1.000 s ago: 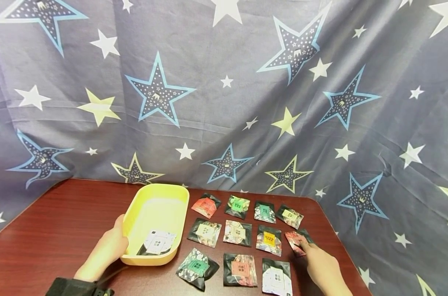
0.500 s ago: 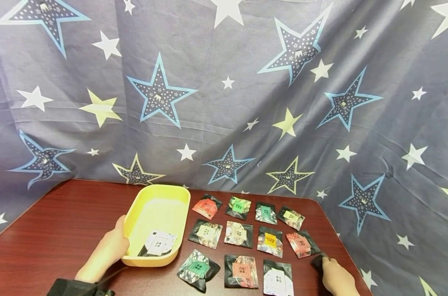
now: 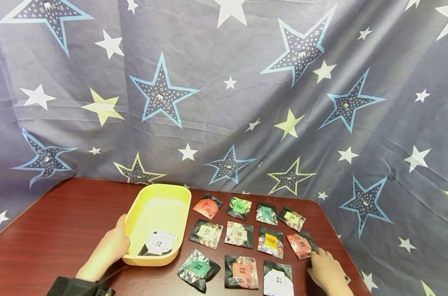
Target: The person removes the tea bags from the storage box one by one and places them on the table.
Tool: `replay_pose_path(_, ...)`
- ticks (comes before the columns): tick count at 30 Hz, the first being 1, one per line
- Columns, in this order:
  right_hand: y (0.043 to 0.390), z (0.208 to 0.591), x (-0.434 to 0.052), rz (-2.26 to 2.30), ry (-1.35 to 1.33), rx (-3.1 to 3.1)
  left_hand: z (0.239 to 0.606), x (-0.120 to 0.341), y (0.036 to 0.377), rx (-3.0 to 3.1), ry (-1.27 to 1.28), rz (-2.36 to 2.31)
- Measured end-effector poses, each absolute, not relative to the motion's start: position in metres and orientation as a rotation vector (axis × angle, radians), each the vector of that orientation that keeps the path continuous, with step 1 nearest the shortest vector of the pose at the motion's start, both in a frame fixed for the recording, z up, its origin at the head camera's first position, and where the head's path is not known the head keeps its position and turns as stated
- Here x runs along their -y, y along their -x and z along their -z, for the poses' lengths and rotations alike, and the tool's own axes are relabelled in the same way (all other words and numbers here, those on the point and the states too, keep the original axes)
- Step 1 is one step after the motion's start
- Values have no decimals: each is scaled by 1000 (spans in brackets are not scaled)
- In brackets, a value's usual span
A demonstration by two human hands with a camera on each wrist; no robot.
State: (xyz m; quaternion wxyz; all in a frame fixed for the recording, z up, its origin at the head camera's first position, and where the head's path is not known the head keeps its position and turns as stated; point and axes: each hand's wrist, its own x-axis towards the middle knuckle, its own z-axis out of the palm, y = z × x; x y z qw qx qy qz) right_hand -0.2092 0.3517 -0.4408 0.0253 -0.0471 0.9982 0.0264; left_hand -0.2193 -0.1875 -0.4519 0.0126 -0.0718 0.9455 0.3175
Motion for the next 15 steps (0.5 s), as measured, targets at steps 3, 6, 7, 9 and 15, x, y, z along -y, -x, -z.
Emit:
replay_pose_path(3, 212, 435, -327, -164, 312, -3233, 451, 188, 221, -2945, 215, -986)
replay_pose_path(6, 216, 428, -296, -187, 519, -3369, 451, 188, 221, -2953, 208, -979)
replay_pose_path(7, 217, 425, -285, -177, 592, -3389, 451, 188, 220, -2955, 206, -978)
replay_pose_path(9, 219, 419, -263, -145, 730, -3393, 451, 188, 219, -2952, 204, -981)
replay_pose_path(15, 226, 405, -205, -74, 1063, -3296, 449, 188, 219, -2946, 207, -992)
